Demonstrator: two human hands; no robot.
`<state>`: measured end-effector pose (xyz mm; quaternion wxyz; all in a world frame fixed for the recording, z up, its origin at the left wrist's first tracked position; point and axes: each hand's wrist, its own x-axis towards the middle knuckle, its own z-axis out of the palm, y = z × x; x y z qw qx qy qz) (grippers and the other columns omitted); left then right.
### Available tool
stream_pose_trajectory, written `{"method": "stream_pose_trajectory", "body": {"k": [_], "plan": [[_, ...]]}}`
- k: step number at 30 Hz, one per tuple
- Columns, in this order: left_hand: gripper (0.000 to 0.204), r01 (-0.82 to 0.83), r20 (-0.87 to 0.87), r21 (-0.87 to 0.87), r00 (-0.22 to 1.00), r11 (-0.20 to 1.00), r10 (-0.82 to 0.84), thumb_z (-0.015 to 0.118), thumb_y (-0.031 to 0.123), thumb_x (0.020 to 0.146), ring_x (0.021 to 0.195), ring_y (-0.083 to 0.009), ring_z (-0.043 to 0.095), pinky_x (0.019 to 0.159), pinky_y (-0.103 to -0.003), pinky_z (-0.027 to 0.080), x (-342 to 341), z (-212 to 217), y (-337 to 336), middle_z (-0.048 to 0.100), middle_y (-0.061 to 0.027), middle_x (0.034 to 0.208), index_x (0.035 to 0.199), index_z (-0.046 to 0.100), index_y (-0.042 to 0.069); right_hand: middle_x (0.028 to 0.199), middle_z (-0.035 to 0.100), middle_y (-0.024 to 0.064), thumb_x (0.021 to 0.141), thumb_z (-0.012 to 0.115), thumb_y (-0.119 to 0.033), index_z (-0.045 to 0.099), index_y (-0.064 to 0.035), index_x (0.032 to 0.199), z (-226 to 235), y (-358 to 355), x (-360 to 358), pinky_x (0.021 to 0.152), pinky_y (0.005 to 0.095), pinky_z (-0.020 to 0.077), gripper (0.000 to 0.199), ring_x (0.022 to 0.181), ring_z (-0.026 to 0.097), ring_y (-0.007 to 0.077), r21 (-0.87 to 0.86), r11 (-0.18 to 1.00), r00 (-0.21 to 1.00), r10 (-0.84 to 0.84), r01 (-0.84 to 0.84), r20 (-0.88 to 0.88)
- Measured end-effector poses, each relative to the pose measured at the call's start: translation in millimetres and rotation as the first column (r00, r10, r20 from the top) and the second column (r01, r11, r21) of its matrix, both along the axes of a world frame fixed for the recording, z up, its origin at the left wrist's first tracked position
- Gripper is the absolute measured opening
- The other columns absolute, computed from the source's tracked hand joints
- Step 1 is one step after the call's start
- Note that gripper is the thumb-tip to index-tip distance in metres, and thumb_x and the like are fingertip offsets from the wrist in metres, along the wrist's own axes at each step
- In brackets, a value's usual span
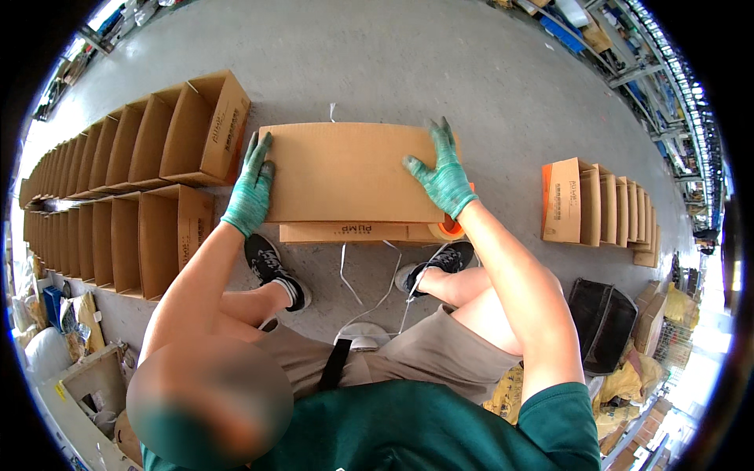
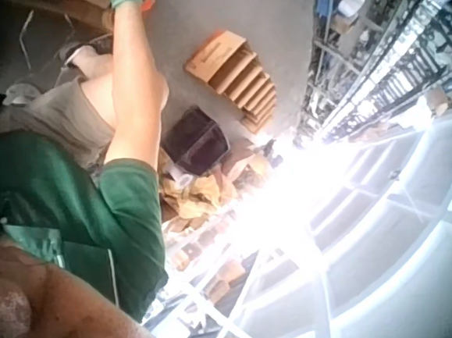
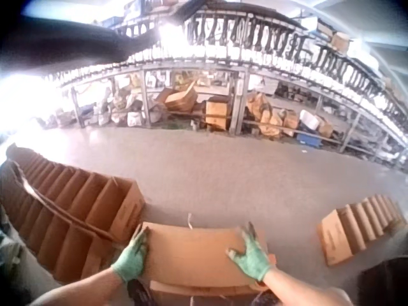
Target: The person sits on the floor and repeatedly folds the flaps of cardboard boxes closed. They use a handheld tape dispenser to apply clear packing tape across the seams of each box, then place the sealed boxes into a stack.
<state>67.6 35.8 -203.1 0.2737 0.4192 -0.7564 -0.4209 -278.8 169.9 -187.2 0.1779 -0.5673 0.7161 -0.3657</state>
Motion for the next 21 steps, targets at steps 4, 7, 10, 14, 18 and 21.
{"method": "stream_pose_trajectory", "body": {"k": [4,7,10,14,18,21], "plan": [[0.049,-0.021,-0.042,0.048,0.999,0.999,0.023,0.041,0.010,0.104,0.148,-0.0255,0.023,0.121,-0.034,0.020,2,1,-1,0.023,-0.0110,0.161,0.152,0.036,0.020,0.156,0.029,0.0217,0.094,0.065,-0.029,0.042,-0.0131,0.144,-1,-2,-34,0.111,0.0419,0.0376,0.058,0.136,0.042,0.0326,0.159,0.980,0.722,-0.195,0.119,0.663],[0.049,-0.033,-0.059,0.082,0.998,0.996,0.038,0.043,0.009,0.104,0.147,-0.0242,0.025,0.120,-0.034,0.021,-2,-3,-1,0.024,-0.0094,0.161,0.151,0.037,0.020,0.148,0.044,0.0153,0.093,0.057,-0.016,0.051,-0.0122,0.138,-22,3,-79,0.105,0.0384,0.0433,0.046,0.127,0.053,0.0275,0.735,0.674,0.980,0.185,-0.075,-0.069],[0.047,-0.050,-0.063,0.085,0.996,0.995,0.055,0.042,0.009,0.105,0.145,-0.0207,0.027,0.119,-0.031,0.020,2,-7,0,0.025,-0.0068,0.161,0.151,0.038,0.018,0.147,0.046,0.0122,0.086,0.059,-0.019,0.054,-0.0142,0.134,-66,27,-59,0.103,0.0378,0.0449,0.048,0.127,0.052,0.0282,0.916,0.380,0.747,0.645,-0.129,-0.162],[0.051,-0.033,-0.148,0.001,0.989,0.999,0.033,0.044,0.001,0.101,0.144,-0.0223,0.031,0.118,-0.031,0.027,-8,-6,-2,0.025,-0.0079,0.161,0.149,0.042,0.020,0.137,0.056,0.0085,0.091,0.059,-0.037,0.052,-0.0144,0.135,-149,81,-45,0.106,0.0340,0.0416,0.050,0.126,0.052,0.0258,0.737,0.659,0.939,0.140,0.148,-0.314],[0.056,-0.087,-0.038,-0.107,0.996,0.990,0.084,0.042,-0.005,0.098,0.141,-0.0227,0.037,0.116,-0.031,0.031,0,-6,1,0.026,-0.0084,0.161,0.148,0.044,0.020,0.121,0.064,0.0093,0.092,0.059,-0.030,0.059,-0.0115,0.126,-126,69,-26,0.097,0.0339,0.0466,0.038,0.112,0.060,0.0245,0.700,0.674,0.929,0.054,0.236,-0.366],[0.053,-0.085,-0.013,-0.093,0.996,0.992,0.084,0.043,-0.003,0.099,0.141,-0.0228,0.037,0.115,-0.031,0.032,-10,-2,2,0.028,-0.0089,0.160,0.147,0.044,0.020,0.105,0.073,0.0100,0.093,0.060,-0.023,0.068,-0.0098,0.115,-86,48,-75,0.088,0.0343,0.0508,0.027,0.098,0.068,0.0235,0.441,0.879,0.979,-0.111,0.178,-0.173]]}}
